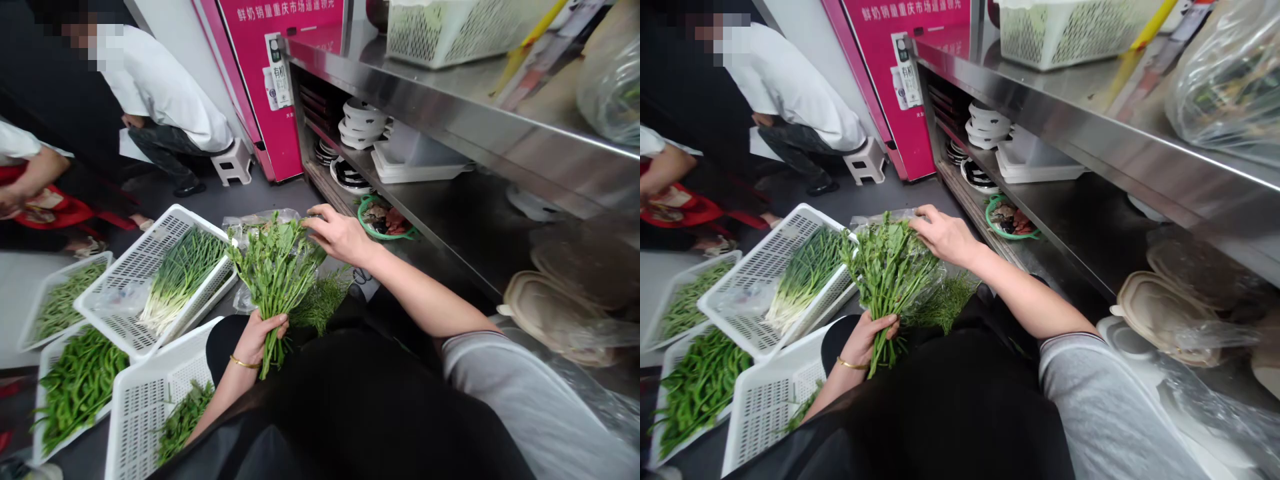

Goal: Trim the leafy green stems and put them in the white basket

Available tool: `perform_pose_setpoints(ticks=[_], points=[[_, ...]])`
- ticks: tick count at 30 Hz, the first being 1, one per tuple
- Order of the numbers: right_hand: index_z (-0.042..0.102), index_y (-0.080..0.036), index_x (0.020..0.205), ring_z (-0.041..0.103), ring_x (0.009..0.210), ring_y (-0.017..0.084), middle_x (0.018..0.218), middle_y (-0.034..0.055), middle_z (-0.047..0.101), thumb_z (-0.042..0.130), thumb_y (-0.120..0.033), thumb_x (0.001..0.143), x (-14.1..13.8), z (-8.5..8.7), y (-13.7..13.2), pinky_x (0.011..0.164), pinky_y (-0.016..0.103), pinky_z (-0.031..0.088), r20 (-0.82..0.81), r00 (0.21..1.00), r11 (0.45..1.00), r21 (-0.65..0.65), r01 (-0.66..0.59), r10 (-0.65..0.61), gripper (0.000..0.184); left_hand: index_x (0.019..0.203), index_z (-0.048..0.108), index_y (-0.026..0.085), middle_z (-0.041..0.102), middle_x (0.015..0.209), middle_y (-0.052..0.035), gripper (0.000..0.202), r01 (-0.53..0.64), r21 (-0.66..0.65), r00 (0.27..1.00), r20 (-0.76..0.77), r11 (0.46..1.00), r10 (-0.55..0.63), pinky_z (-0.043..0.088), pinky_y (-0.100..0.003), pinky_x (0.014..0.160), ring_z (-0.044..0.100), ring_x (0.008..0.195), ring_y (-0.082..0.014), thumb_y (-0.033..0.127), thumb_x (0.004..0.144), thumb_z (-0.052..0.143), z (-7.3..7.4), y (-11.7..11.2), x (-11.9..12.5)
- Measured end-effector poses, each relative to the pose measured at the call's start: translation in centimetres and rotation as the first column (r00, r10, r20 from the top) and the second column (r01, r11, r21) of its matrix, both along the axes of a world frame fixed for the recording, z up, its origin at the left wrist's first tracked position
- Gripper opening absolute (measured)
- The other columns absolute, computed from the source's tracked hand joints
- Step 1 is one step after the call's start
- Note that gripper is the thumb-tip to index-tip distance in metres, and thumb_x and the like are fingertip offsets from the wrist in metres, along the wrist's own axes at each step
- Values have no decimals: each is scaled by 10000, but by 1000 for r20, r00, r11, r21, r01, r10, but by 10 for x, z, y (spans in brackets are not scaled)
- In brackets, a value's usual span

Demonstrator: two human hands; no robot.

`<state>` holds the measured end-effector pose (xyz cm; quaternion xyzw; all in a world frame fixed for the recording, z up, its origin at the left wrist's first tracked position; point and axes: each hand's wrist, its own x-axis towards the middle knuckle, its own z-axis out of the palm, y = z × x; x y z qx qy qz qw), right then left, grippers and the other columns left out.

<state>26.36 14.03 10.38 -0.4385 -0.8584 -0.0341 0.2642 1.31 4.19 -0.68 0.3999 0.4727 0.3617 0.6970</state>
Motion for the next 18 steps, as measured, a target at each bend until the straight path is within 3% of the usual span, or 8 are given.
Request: perform_pose_setpoints(ticks=[6,9,11,13,14,15,17,18], points=[[621,-179,966,533,828,164,1020,96,565,358,-241,905,-13,-11,16,581,249,348,170,985,994,-106,2,16,278,587,547,140,507,444,16,199,-8,-29,999,31,1000,9,294,-198,398,426,391,-72,214,698,695,-4,-4,1],[611,-149,825,534,748,142,942,87,585,449,-238,827,-12,-18,20,575,242,357,-100,993,985,-166,42,-59,185,576,539,144,496,433,18,214,-15,-36,1000,4,999,15,285,-200,388,420,383,-74,229,696,695,-9,-4,0],[580,-144,776,526,630,113,806,56,593,467,-256,797,-1,-21,21,534,228,370,-451,876,956,-291,37,-171,162,591,547,150,489,430,21,204,-18,-34,1000,-9,999,17,285,-203,384,411,378,-75,250,697,690,-12,-2,-2],[561,-150,796,484,489,87,646,4,563,471,-306,794,18,-24,17,450,209,349,-713,648,899,-427,-100,-267,181,616,562,154,482,426,24,187,-16,-25,1000,-16,1000,16,293,-209,384,403,374,-77,272,698,681,-14,-1,-3],[562,-151,812,450,425,78,572,-20,536,479,-342,794,30,-25,13,410,202,325,-764,573,849,-486,-207,-298,208,628,569,156,479,425,25,180,-15,-20,1000,-17,1000,15,299,-212,385,401,372,-79,282,697,678,-15,0,-4],[572,-149,820,419,379,71,512,-39,511,499,-377,787,41,-25,7,383,197,304,-769,555,783,-542,-305,-316,241,638,575,156,477,423,26,175,-14,-16,1000,-16,1000,13,303,-213,385,400,372,-80,288,695,675,-15,0,-5],[613,-136,783,388,338,59,436,-54,477,574,-426,744,57,-26,-5,372,192,298,-681,676,632,-662,-403,-283,295,650,580,156,477,424,26,170,-8,-12,1000,-12,1000,8,310,-215,387,404,373,-81,292,689,675,-16,2,-7],[634,-130,760,395,340,55,432,-50,486,609,-436,719,60,-26,-9,384,191,314,-610,756,586,-711,-388,-239,310,654,581,155,478,425,26,168,-5,-12,1000,-12,1000,5,311,-214,387,406,373,-81,291,686,676,-16,2,-8]])
